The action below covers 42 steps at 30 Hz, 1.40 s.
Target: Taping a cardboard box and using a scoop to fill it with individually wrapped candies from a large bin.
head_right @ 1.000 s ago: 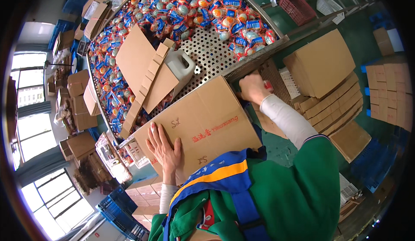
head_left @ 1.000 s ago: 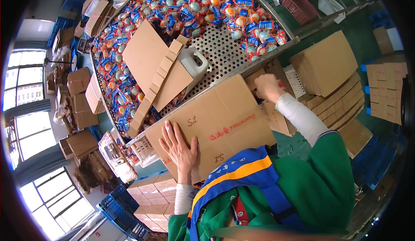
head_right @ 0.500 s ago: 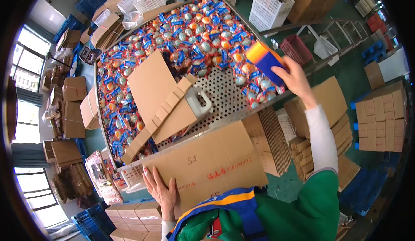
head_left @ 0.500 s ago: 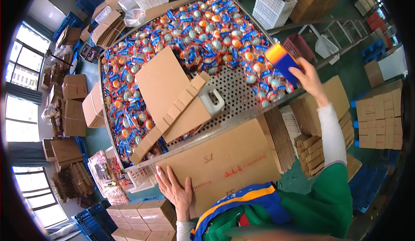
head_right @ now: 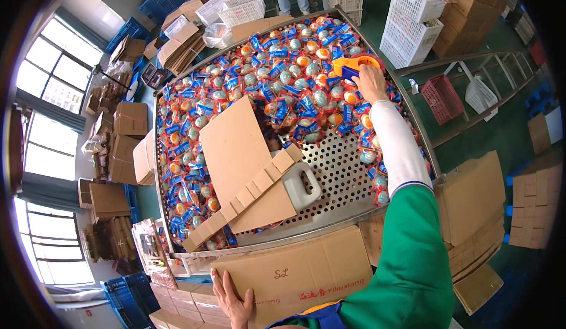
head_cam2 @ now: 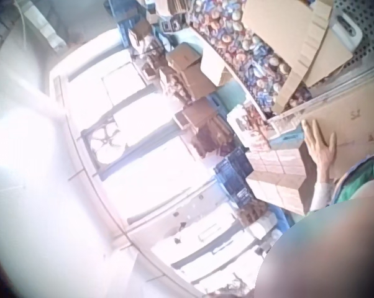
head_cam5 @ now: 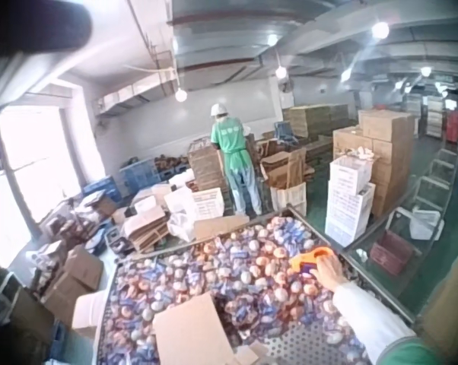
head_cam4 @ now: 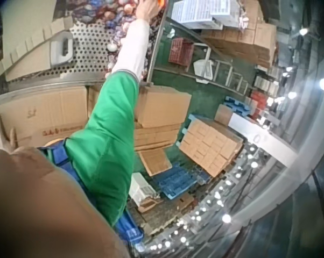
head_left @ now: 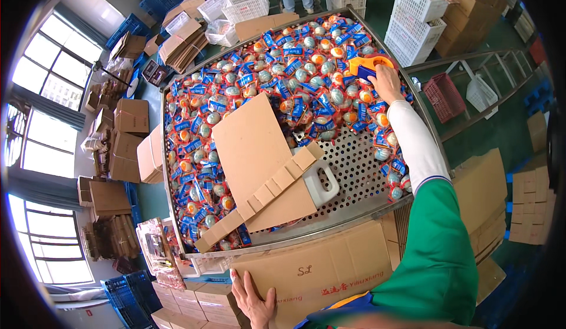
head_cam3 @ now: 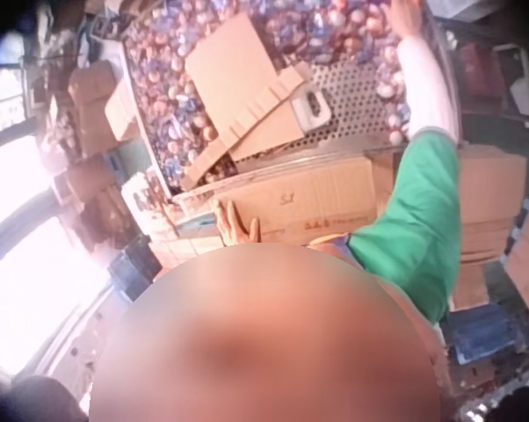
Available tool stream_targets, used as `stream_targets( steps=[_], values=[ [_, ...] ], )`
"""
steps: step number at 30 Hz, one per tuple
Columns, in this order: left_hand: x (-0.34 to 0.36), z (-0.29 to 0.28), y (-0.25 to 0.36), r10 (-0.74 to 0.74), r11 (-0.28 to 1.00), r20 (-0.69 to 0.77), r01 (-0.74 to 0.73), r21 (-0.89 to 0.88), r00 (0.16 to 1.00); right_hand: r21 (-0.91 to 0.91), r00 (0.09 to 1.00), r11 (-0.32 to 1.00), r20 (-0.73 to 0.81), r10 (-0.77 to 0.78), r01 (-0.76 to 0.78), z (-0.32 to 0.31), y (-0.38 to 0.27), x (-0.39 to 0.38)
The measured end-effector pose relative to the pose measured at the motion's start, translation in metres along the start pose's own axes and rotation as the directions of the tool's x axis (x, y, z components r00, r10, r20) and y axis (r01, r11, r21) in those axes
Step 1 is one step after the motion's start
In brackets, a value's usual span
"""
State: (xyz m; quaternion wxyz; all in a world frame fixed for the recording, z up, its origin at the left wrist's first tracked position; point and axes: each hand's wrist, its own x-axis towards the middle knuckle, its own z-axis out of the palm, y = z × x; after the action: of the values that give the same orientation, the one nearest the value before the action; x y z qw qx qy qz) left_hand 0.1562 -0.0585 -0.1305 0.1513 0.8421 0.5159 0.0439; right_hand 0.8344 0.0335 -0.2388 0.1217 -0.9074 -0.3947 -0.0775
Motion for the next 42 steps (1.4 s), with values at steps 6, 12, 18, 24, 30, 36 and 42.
stream_targets(
  steps=[6,12,18,24,30,36,42],
  values=[
    [-0.002,0.003,-0.007,-0.04,0.984,-0.141,0.015,-0.175,0.989,0.551,0.937,0.795,-0.345,-0.061,0.254,-0.066,-0.006,-0.09],
    [0.002,-0.002,-0.049,-0.111,0.786,0.07,0.131,-0.604,0.991,0.837,0.954,0.495,0.295,-0.053,-0.232,-0.118,-0.017,-0.363],
    [0.009,0.018,-0.076,0.051,0.346,0.206,0.176,-0.922,0.977,0.681,0.731,0.273,0.595,0.334,-0.679,-0.12,-0.065,-0.547],
    [-0.002,-0.001,-0.006,0.366,0.261,0.152,0.055,-0.964,0.918,0.625,0.844,0.571,0.445,0.3,-0.532,-0.292,-0.029,-0.553],
    [-0.069,-0.057,0.065,0.615,-0.107,-0.018,0.06,-0.992,0.788,0.609,0.78,0.683,-0.161,0.605,-0.404,-0.469,0.008,-0.683],
    [-0.068,-0.069,0.05,0.624,-0.528,-0.125,0.299,-0.795,0.771,0.884,0.352,0.388,-0.462,0.814,0.261,-0.497,-0.025,-0.779],
    [-0.059,-0.003,-0.045,0.605,-0.096,0.093,0.188,-0.977,0.791,0.968,0.582,0.25,-0.209,0.786,0.01,-0.38,-0.122,-0.658]
  ],
)
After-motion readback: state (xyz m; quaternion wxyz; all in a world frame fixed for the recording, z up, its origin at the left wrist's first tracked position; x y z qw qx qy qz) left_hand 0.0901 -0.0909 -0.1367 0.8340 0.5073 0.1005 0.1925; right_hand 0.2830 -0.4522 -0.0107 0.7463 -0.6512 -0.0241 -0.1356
